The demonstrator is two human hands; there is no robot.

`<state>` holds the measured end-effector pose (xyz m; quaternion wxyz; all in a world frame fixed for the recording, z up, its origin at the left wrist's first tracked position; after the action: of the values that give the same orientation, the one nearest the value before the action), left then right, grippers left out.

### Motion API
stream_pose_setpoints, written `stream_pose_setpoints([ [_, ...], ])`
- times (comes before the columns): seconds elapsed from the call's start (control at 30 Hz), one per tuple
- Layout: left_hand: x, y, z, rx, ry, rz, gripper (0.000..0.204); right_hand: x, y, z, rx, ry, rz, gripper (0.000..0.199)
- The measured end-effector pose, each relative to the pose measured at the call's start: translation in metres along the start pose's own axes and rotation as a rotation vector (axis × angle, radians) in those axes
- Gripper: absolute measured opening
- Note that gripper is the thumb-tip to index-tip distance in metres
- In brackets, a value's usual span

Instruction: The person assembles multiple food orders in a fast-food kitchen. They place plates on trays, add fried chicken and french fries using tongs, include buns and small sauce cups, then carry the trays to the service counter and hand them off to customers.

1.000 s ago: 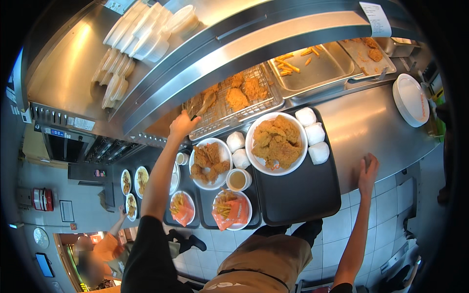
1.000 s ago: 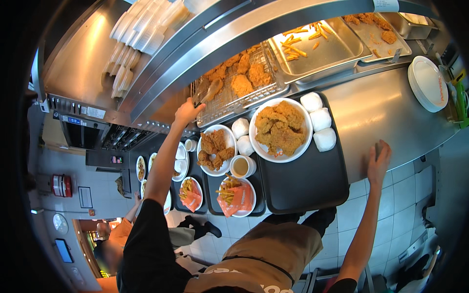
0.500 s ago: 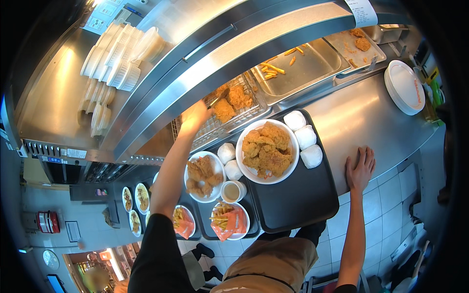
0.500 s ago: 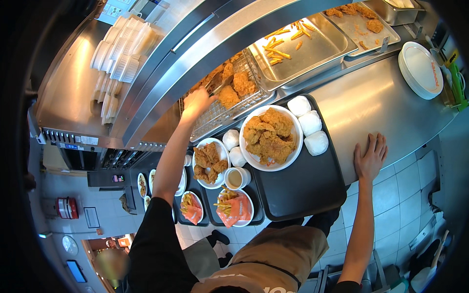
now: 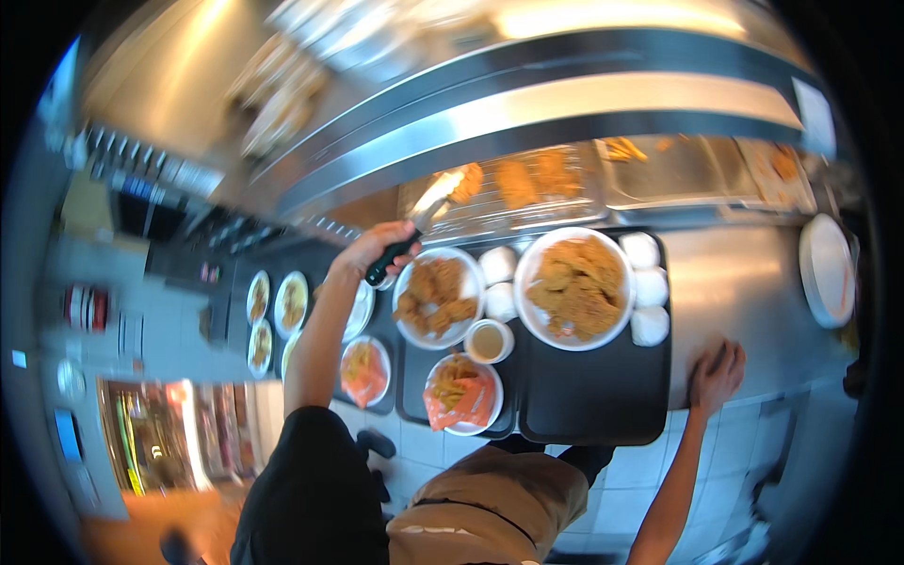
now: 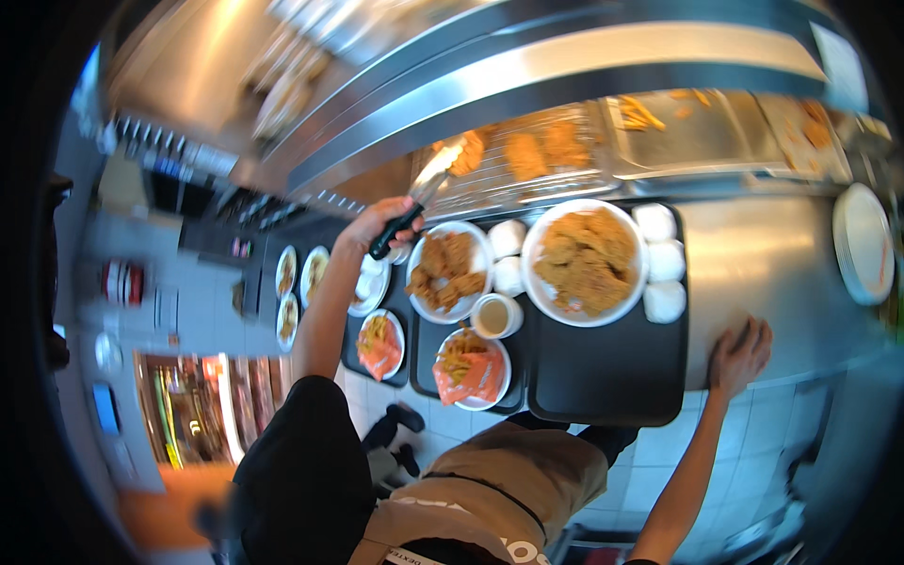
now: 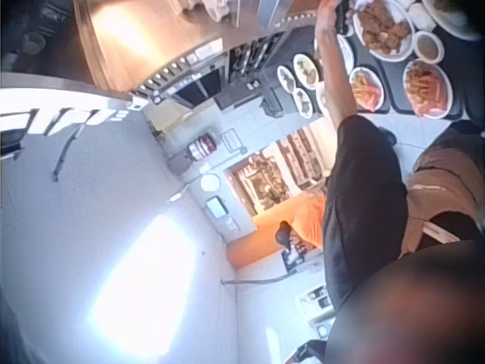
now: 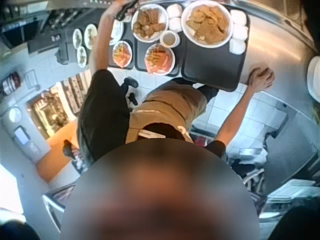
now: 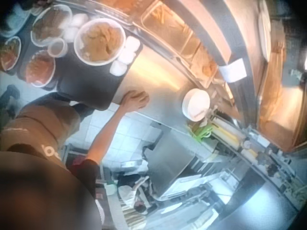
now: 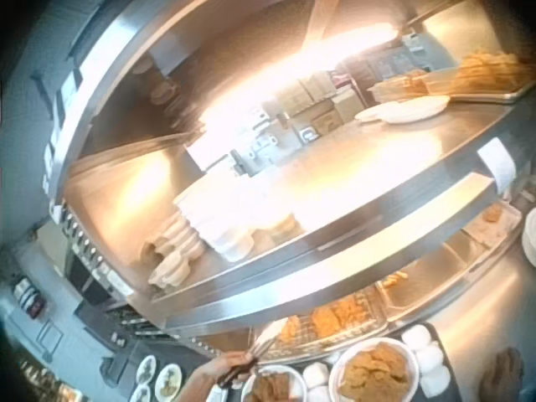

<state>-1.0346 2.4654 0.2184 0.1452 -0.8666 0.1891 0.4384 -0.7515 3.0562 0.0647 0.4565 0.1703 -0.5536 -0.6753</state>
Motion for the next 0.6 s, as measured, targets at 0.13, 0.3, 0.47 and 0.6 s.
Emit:
stream_pose_setpoints([
  [0.13, 0.086, 0.029, -0.143, -0.179, 0.032, -0.147, 0.045, -0.002, -0.012, 0.000, -0.037, 0.161, 0.075, 0.052],
  [0.3, 0.209, 0.087, -0.306, -0.642, -0.035, -0.593, 0.043, -0.012, -0.023, 0.002, -0.008, 0.161, -0.122, 0.053],
  [0.47, 0.334, 0.149, -0.385, -1.064, -0.009, -0.916, 0.041, -0.002, -0.014, 0.000, -0.039, 0.133, -0.231, 0.051],
  [0.6, 0.387, 0.168, -0.375, -1.036, -0.028, -1.187, 0.046, 0.023, 0.005, -0.006, -0.197, 0.304, -0.066, 0.057],
])
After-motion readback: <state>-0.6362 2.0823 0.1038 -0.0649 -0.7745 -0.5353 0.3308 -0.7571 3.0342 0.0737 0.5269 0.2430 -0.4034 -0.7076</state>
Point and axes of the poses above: each hand's wrist, its own z-axis towards the middle knuckle, its own y-axis out of the back of the hand, x = y × z, the point moved 9 cm from there along z, towards the middle knuckle
